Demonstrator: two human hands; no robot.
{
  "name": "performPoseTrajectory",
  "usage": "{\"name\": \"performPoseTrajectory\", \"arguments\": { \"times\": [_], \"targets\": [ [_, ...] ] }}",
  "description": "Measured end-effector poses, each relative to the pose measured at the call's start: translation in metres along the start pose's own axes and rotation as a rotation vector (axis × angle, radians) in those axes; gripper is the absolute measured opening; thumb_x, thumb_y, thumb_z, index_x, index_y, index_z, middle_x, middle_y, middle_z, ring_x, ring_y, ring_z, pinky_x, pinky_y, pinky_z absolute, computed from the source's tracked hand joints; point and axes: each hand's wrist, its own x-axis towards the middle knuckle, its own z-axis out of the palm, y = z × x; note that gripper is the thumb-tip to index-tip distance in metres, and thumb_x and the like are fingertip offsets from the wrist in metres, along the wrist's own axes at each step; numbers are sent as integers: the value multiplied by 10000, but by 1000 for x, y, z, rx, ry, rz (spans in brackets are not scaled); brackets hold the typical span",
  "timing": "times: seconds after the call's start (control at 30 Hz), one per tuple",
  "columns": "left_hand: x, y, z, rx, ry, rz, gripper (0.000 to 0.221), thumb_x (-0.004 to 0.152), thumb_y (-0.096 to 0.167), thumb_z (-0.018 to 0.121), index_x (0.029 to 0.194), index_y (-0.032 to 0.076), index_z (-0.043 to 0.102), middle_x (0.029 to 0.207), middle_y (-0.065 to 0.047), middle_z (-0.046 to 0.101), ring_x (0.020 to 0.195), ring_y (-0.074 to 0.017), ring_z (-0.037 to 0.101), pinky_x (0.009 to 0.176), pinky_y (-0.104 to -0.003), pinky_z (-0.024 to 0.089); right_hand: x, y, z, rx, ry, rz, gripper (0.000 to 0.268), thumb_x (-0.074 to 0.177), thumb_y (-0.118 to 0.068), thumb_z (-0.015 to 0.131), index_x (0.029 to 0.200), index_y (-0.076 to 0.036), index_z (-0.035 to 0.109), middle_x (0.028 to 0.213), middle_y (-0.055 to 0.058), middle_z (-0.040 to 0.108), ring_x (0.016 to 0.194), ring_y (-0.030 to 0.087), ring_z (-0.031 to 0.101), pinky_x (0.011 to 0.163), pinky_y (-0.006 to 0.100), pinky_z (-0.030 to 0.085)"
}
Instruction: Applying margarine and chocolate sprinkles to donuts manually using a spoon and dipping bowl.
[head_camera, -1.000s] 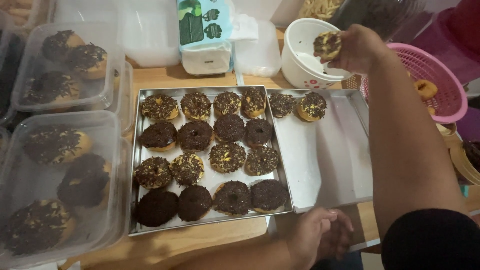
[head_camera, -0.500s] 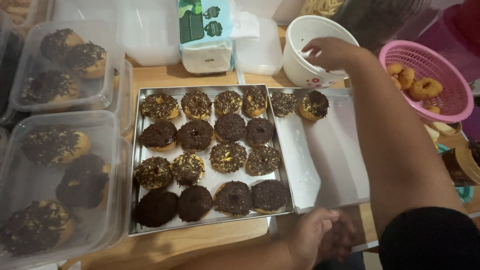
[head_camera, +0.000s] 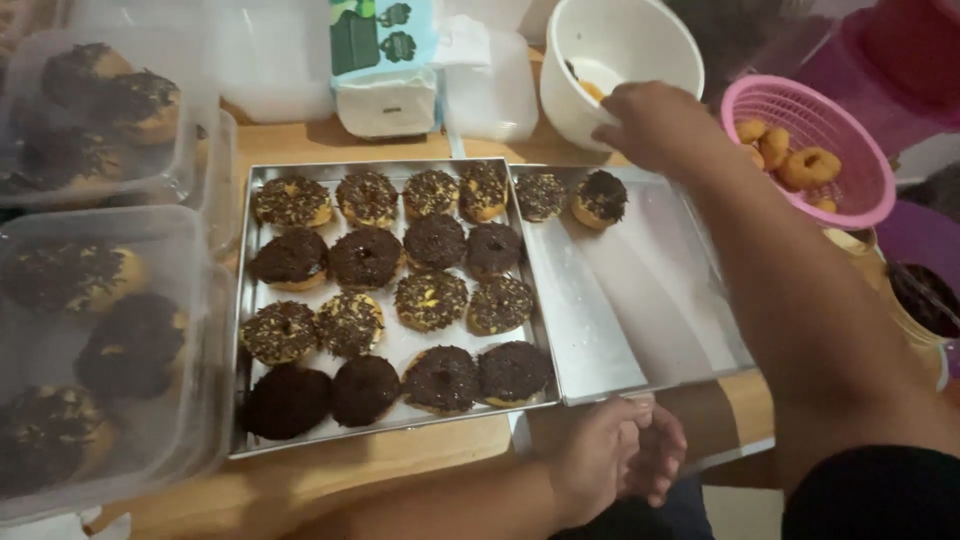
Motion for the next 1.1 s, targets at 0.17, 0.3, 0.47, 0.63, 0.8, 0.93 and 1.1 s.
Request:
{"name": "performPoseTrajectory", "arguments": {
  "times": [0.17,0.3,0.47,0.63,0.8,0.93,1.1],
  "targets": [
    [2,-11,-6,55,-166,80,538,1147,568,426,1245,72,609,1008,-105,670,822,-194,679,651,-318,578,-82,-12,-69,-22,14,-32,251,1032,-238,645,1188,-63,735,1045,119,725,890,326,677,655,444,541],
    [-18,4,22,119,-146,125,667,1021,568,543,1497,111,448,1308,-196,600,1043,-286,668,848,-427,599,-181,7,-60,-126,205,-311,104,989,-216,720,996,-116,691,863,70,673,775,306,658,667,448,509],
    [-27,7,35,172,-161,187,918,744,589,809,1402,159,335,1339,-223,581,1183,-345,653,974,-589,554,-345,10,-30,-63,-2,-414,935,640,-128,713,1507,-365,457,1465,-28,582,1214,247,599,951,512,485],
    [-28,12,60,348,-163,272,1163,718,700,810,1562,78,306,1487,-173,521,1331,-294,550,1064,-441,511,-433,-20,7,-74,49,-404,614,871,-344,512,1479,-264,468,1389,-5,596,1115,250,609,871,468,480],
    [-26,8,63,539,-115,321,1018,790,532,772,1547,41,301,1504,-149,497,1416,-266,470,1219,-436,386,-442,-42,-2,-131,80,-406,636,918,-172,445,1553,-171,412,1305,51,565,985,280,578,875,462,471],
    [-25,7,64,516,-146,338,958,836,514,780,1540,47,328,1480,-139,525,1388,-256,495,1197,-433,410,-430,-41,-19,165,191,-345,662,874,-576,707,1409,-217,555,1258,22,669,932,219,650,833,414,483],
    [-31,19,84,553,-215,387,1184,847,542,756,1658,98,17,1521,-155,439,1424,-253,440,1212,-420,396,-406,-49,-16,81,197,-241,647,922,-435,671,1489,-203,466,1366,46,617,1051,258,647,867,426,523]
  ]
}}
